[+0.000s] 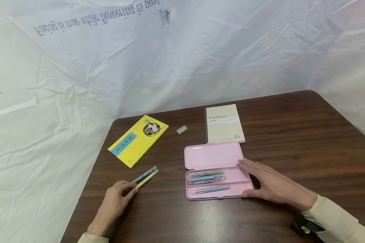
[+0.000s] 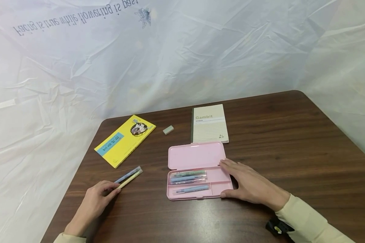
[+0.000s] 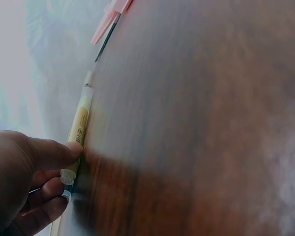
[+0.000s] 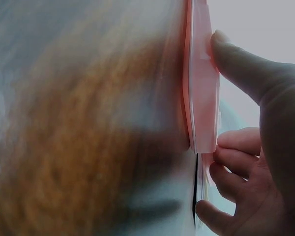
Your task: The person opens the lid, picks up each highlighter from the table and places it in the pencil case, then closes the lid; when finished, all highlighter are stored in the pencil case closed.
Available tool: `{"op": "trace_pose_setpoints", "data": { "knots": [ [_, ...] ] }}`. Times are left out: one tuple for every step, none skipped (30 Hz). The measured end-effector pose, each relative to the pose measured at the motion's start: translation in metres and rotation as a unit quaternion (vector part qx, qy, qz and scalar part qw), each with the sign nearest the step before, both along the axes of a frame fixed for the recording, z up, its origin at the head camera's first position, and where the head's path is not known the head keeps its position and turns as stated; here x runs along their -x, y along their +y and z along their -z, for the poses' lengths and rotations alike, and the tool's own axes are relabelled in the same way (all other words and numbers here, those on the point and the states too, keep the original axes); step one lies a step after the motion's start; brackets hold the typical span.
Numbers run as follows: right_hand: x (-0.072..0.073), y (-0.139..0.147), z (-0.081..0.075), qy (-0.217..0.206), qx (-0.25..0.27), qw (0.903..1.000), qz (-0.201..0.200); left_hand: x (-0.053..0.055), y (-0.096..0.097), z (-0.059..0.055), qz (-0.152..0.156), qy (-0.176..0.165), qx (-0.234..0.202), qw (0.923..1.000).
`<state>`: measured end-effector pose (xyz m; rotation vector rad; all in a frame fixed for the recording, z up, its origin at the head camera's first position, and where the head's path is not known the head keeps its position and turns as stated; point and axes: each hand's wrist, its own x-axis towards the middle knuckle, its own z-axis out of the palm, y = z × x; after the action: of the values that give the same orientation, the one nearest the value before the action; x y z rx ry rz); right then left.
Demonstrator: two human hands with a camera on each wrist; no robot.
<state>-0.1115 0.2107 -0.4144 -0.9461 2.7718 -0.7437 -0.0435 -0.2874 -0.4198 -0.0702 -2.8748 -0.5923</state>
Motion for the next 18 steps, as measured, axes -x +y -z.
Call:
{"op": "trace_pose_setpoints", "data": {
  "knots": [
    [0.0,0.0,0.0,0.0,0.0,1.0,0.0,0.0,0.0,0.0,0.0,-0.002,-0.001,1.0],
    [0.0,0.0,0.0,0.0,0.0,1.0,0.0,0.0,0.0,0.0,0.0,-0.003,0.0,1.0],
    [0.0,0.0,0.0,0.001,0.0,1.0,0.0,0.0,0.0,0.0,0.0,-0.003,0.0,1.0],
    [0.0,0.001,0.0,0.001,0.001,1.0,0.0,0.0,0.0,0.0,0.001,-0.002,0.0,1.0],
    [0.0,0.001,0.0,0.002,0.002,1.0,0.0,0.0,0.0,0.0,0.001,-0.002,0.001,1.0],
    [-0.001,0.001,0.0,0.003,0.002,1.0,0.0,0.0,0.0,0.0,0.001,-0.002,0.001,1.0],
    [-0.001,0.001,0.0,0.003,0.003,1.0,0.0,0.0,0.0,0.0,0.002,0.0,0.001,1.0],
    [-0.001,0.001,0.0,0.004,0.003,1.0,0.0,0.0,0.0,0.0,0.002,0.002,0.001,1.0],
    [-0.001,0.001,0.0,0.004,0.003,1.0,-0.001,0.0,0.001,-0.001,0.003,0.004,0.002,1.0],
    [-0.001,0.001,0.0,0.004,0.004,1.0,-0.001,0.0,0.001,-0.002,0.004,0.008,0.002,1.0],
    [-0.001,0.001,0.0,0.004,0.004,1.0,-0.001,0.0,0.002,-0.003,0.006,0.014,0.003,0.9999],
    [-0.001,0.001,0.0,0.004,0.005,1.0,-0.002,0.0,0.004,-0.004,0.009,0.021,0.003,0.9997],
    [-0.001,0.001,0.0,0.004,0.005,1.0,-0.002,0.0,0.005,-0.005,0.014,0.03,0.004,0.9994],
    [-0.001,0.001,0.0,0.004,0.005,1.0,-0.002,-0.001,0.007,-0.007,0.019,0.041,0.005,0.999],
    [-0.001,0.001,0.001,0.003,0.006,1.0,-0.002,-0.001,0.009,-0.008,0.026,0.053,0.006,0.9982],
    [-0.001,0.001,0.001,0.003,0.006,1.0,-0.002,0.0,0.011,-0.01,0.035,0.066,0.008,0.9972],
    [-0.001,0.001,0.001,0.002,0.006,1.0,-0.001,0.0,0.014,-0.011,0.045,0.08,0.008,0.9957],
    [-0.001,0.001,0.001,0.002,0.006,1.0,-0.001,0.0,0.016,-0.013,0.054,0.093,0.008,0.9942]
  ]
}}
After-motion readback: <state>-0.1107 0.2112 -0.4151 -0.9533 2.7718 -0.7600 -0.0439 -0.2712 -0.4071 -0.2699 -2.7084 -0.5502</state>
